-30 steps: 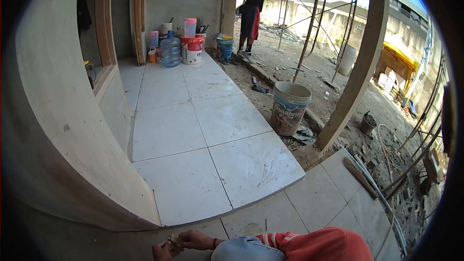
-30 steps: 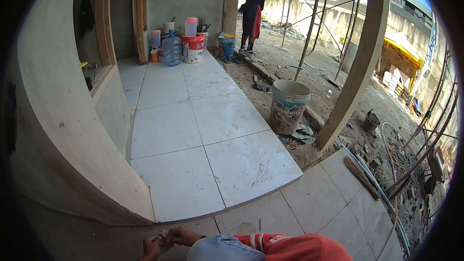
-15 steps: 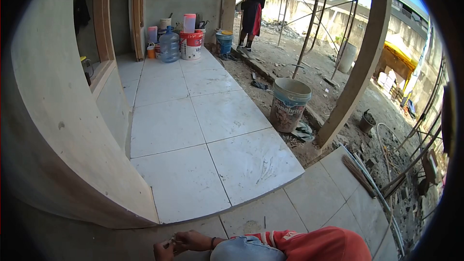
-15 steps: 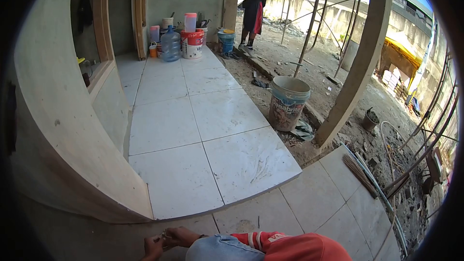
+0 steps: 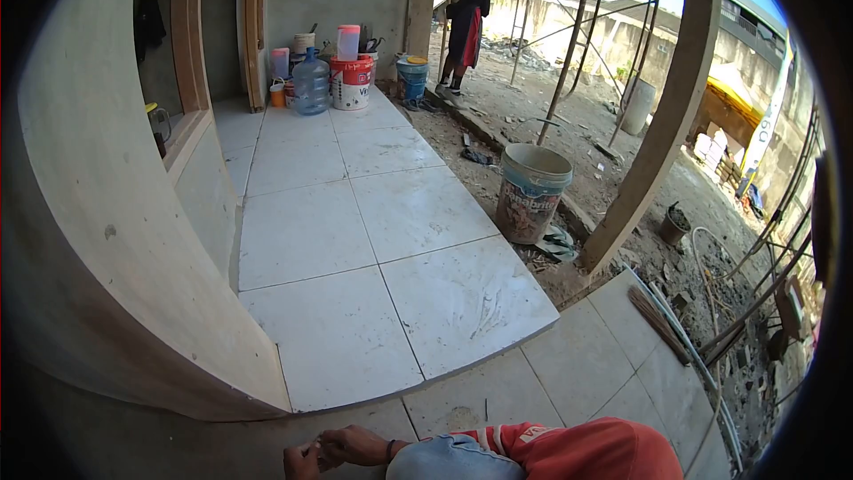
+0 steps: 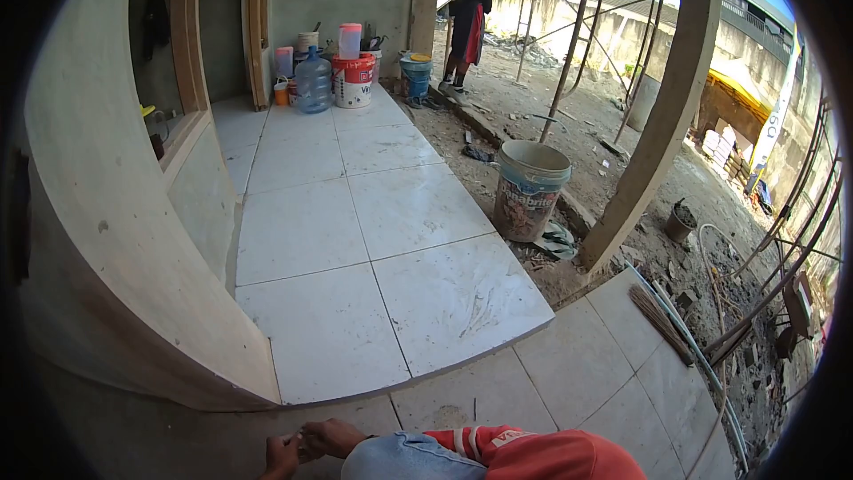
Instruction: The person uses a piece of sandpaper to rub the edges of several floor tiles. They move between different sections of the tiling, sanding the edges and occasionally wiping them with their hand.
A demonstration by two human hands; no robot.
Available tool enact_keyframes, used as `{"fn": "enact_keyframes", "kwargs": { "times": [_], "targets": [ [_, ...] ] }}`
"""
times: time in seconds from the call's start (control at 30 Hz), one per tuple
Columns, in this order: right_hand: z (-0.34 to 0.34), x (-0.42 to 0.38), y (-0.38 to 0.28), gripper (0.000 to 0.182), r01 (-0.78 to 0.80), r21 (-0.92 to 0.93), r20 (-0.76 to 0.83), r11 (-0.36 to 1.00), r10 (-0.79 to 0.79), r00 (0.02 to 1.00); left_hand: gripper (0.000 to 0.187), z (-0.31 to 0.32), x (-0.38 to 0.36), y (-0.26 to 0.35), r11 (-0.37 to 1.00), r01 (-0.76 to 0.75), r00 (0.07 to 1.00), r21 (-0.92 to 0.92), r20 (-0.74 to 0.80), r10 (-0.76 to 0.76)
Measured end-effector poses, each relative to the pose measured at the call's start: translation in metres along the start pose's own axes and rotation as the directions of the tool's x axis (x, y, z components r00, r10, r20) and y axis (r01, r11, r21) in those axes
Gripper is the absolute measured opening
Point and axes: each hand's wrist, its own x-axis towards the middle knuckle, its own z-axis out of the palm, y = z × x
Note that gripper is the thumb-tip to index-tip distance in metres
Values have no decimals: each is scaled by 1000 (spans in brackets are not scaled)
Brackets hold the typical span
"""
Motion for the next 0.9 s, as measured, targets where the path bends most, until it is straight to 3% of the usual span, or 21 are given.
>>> {"fn": "enact_keyframes", "kwargs": {
  "times": [0.07, 0.13, 0.27, 0.33, 0.37, 0.43, 0.47, 0.5, 0.53, 0.57, 0.6, 0.67, 0.73, 0.8, 0.9],
  "targets": [
    [-1, -3, 2, 23, -8, 49, -1, 999, 8, 1000, 33, 1, -1, 3, 999, -28, 1000, 29, 15, 27],
    [0, -4, 11, 25, -34, 12, -8, 999, 34, 999, 40, 1, -3, 13, 912, 254, 958, -321, 214, -191],
    [-10, -17, 52, 33, -127, -4, -125, 992, 125, 984, 47, -10, -5, 14, 896, 316, 918, -310, 338, -207],
    [-23, -41, 76, 34, -171, 16, -243, 985, 170, 955, 49, -19, -4, 1, 959, 256, 925, -125, 318, -205],
    [-36, -60, 80, 34, -248, 114, -264, 962, 270, 926, 49, -21, -8, -3, 959, 258, 923, -120, 325, -208],
    [-61, -105, 93, 34, -360, 283, -338, 889, 444, 830, 51, -27, -19, -9, 990, 17, 962, 139, 269, -54],
    [-72, -128, 103, 33, -393, 354, -391, 848, 516, 762, 51, -28, -16, -18, 989, 20, 958, 147, 279, -61],
    [-82, -152, 109, 29, -393, 604, -363, 693, 678, 639, 52, -28, -12, -29, 985, 58, 954, 165, 283, -104],
    [-92, -175, 112, 34, -314, 694, -427, 648, 721, 545, 54, -27, -10, -38, 977, 102, 946, 187, 287, -154],
    [-102, -193, 125, 30, -268, 747, -494, 608, 779, 387, 51, -28, -10, -37, 975, 101, 947, 200, 282, -156],
    [-111, -218, 152, 24, -101, 812, -520, 575, 791, 323, 49, -30, -14, -27, 968, 115, 944, 221, 280, -176],
    [-137, -250, 165, 11, 55, 858, -514, 511, 849, 120, 57, -29, -27, 1, 969, 52, 941, 241, 314, -129],
    [-155, -278, 194, 11, 205, 841, -517, 501, 855, 34, 56, -26, -24, -13, 947, -108, 952, 304, 305, 11],
    [-173, -289, 203, 12, 228, 831, -518, 508, 855, -19, 56, -27, -36, 15, 924, -119, 947, 364, 320, -4],
    [-196, -291, 220, 14, 263, 829, -501, 494, 864, -44, 57, -31, -40, 11, 919, -85, 956, 385, 292, -34]
  ]
}}
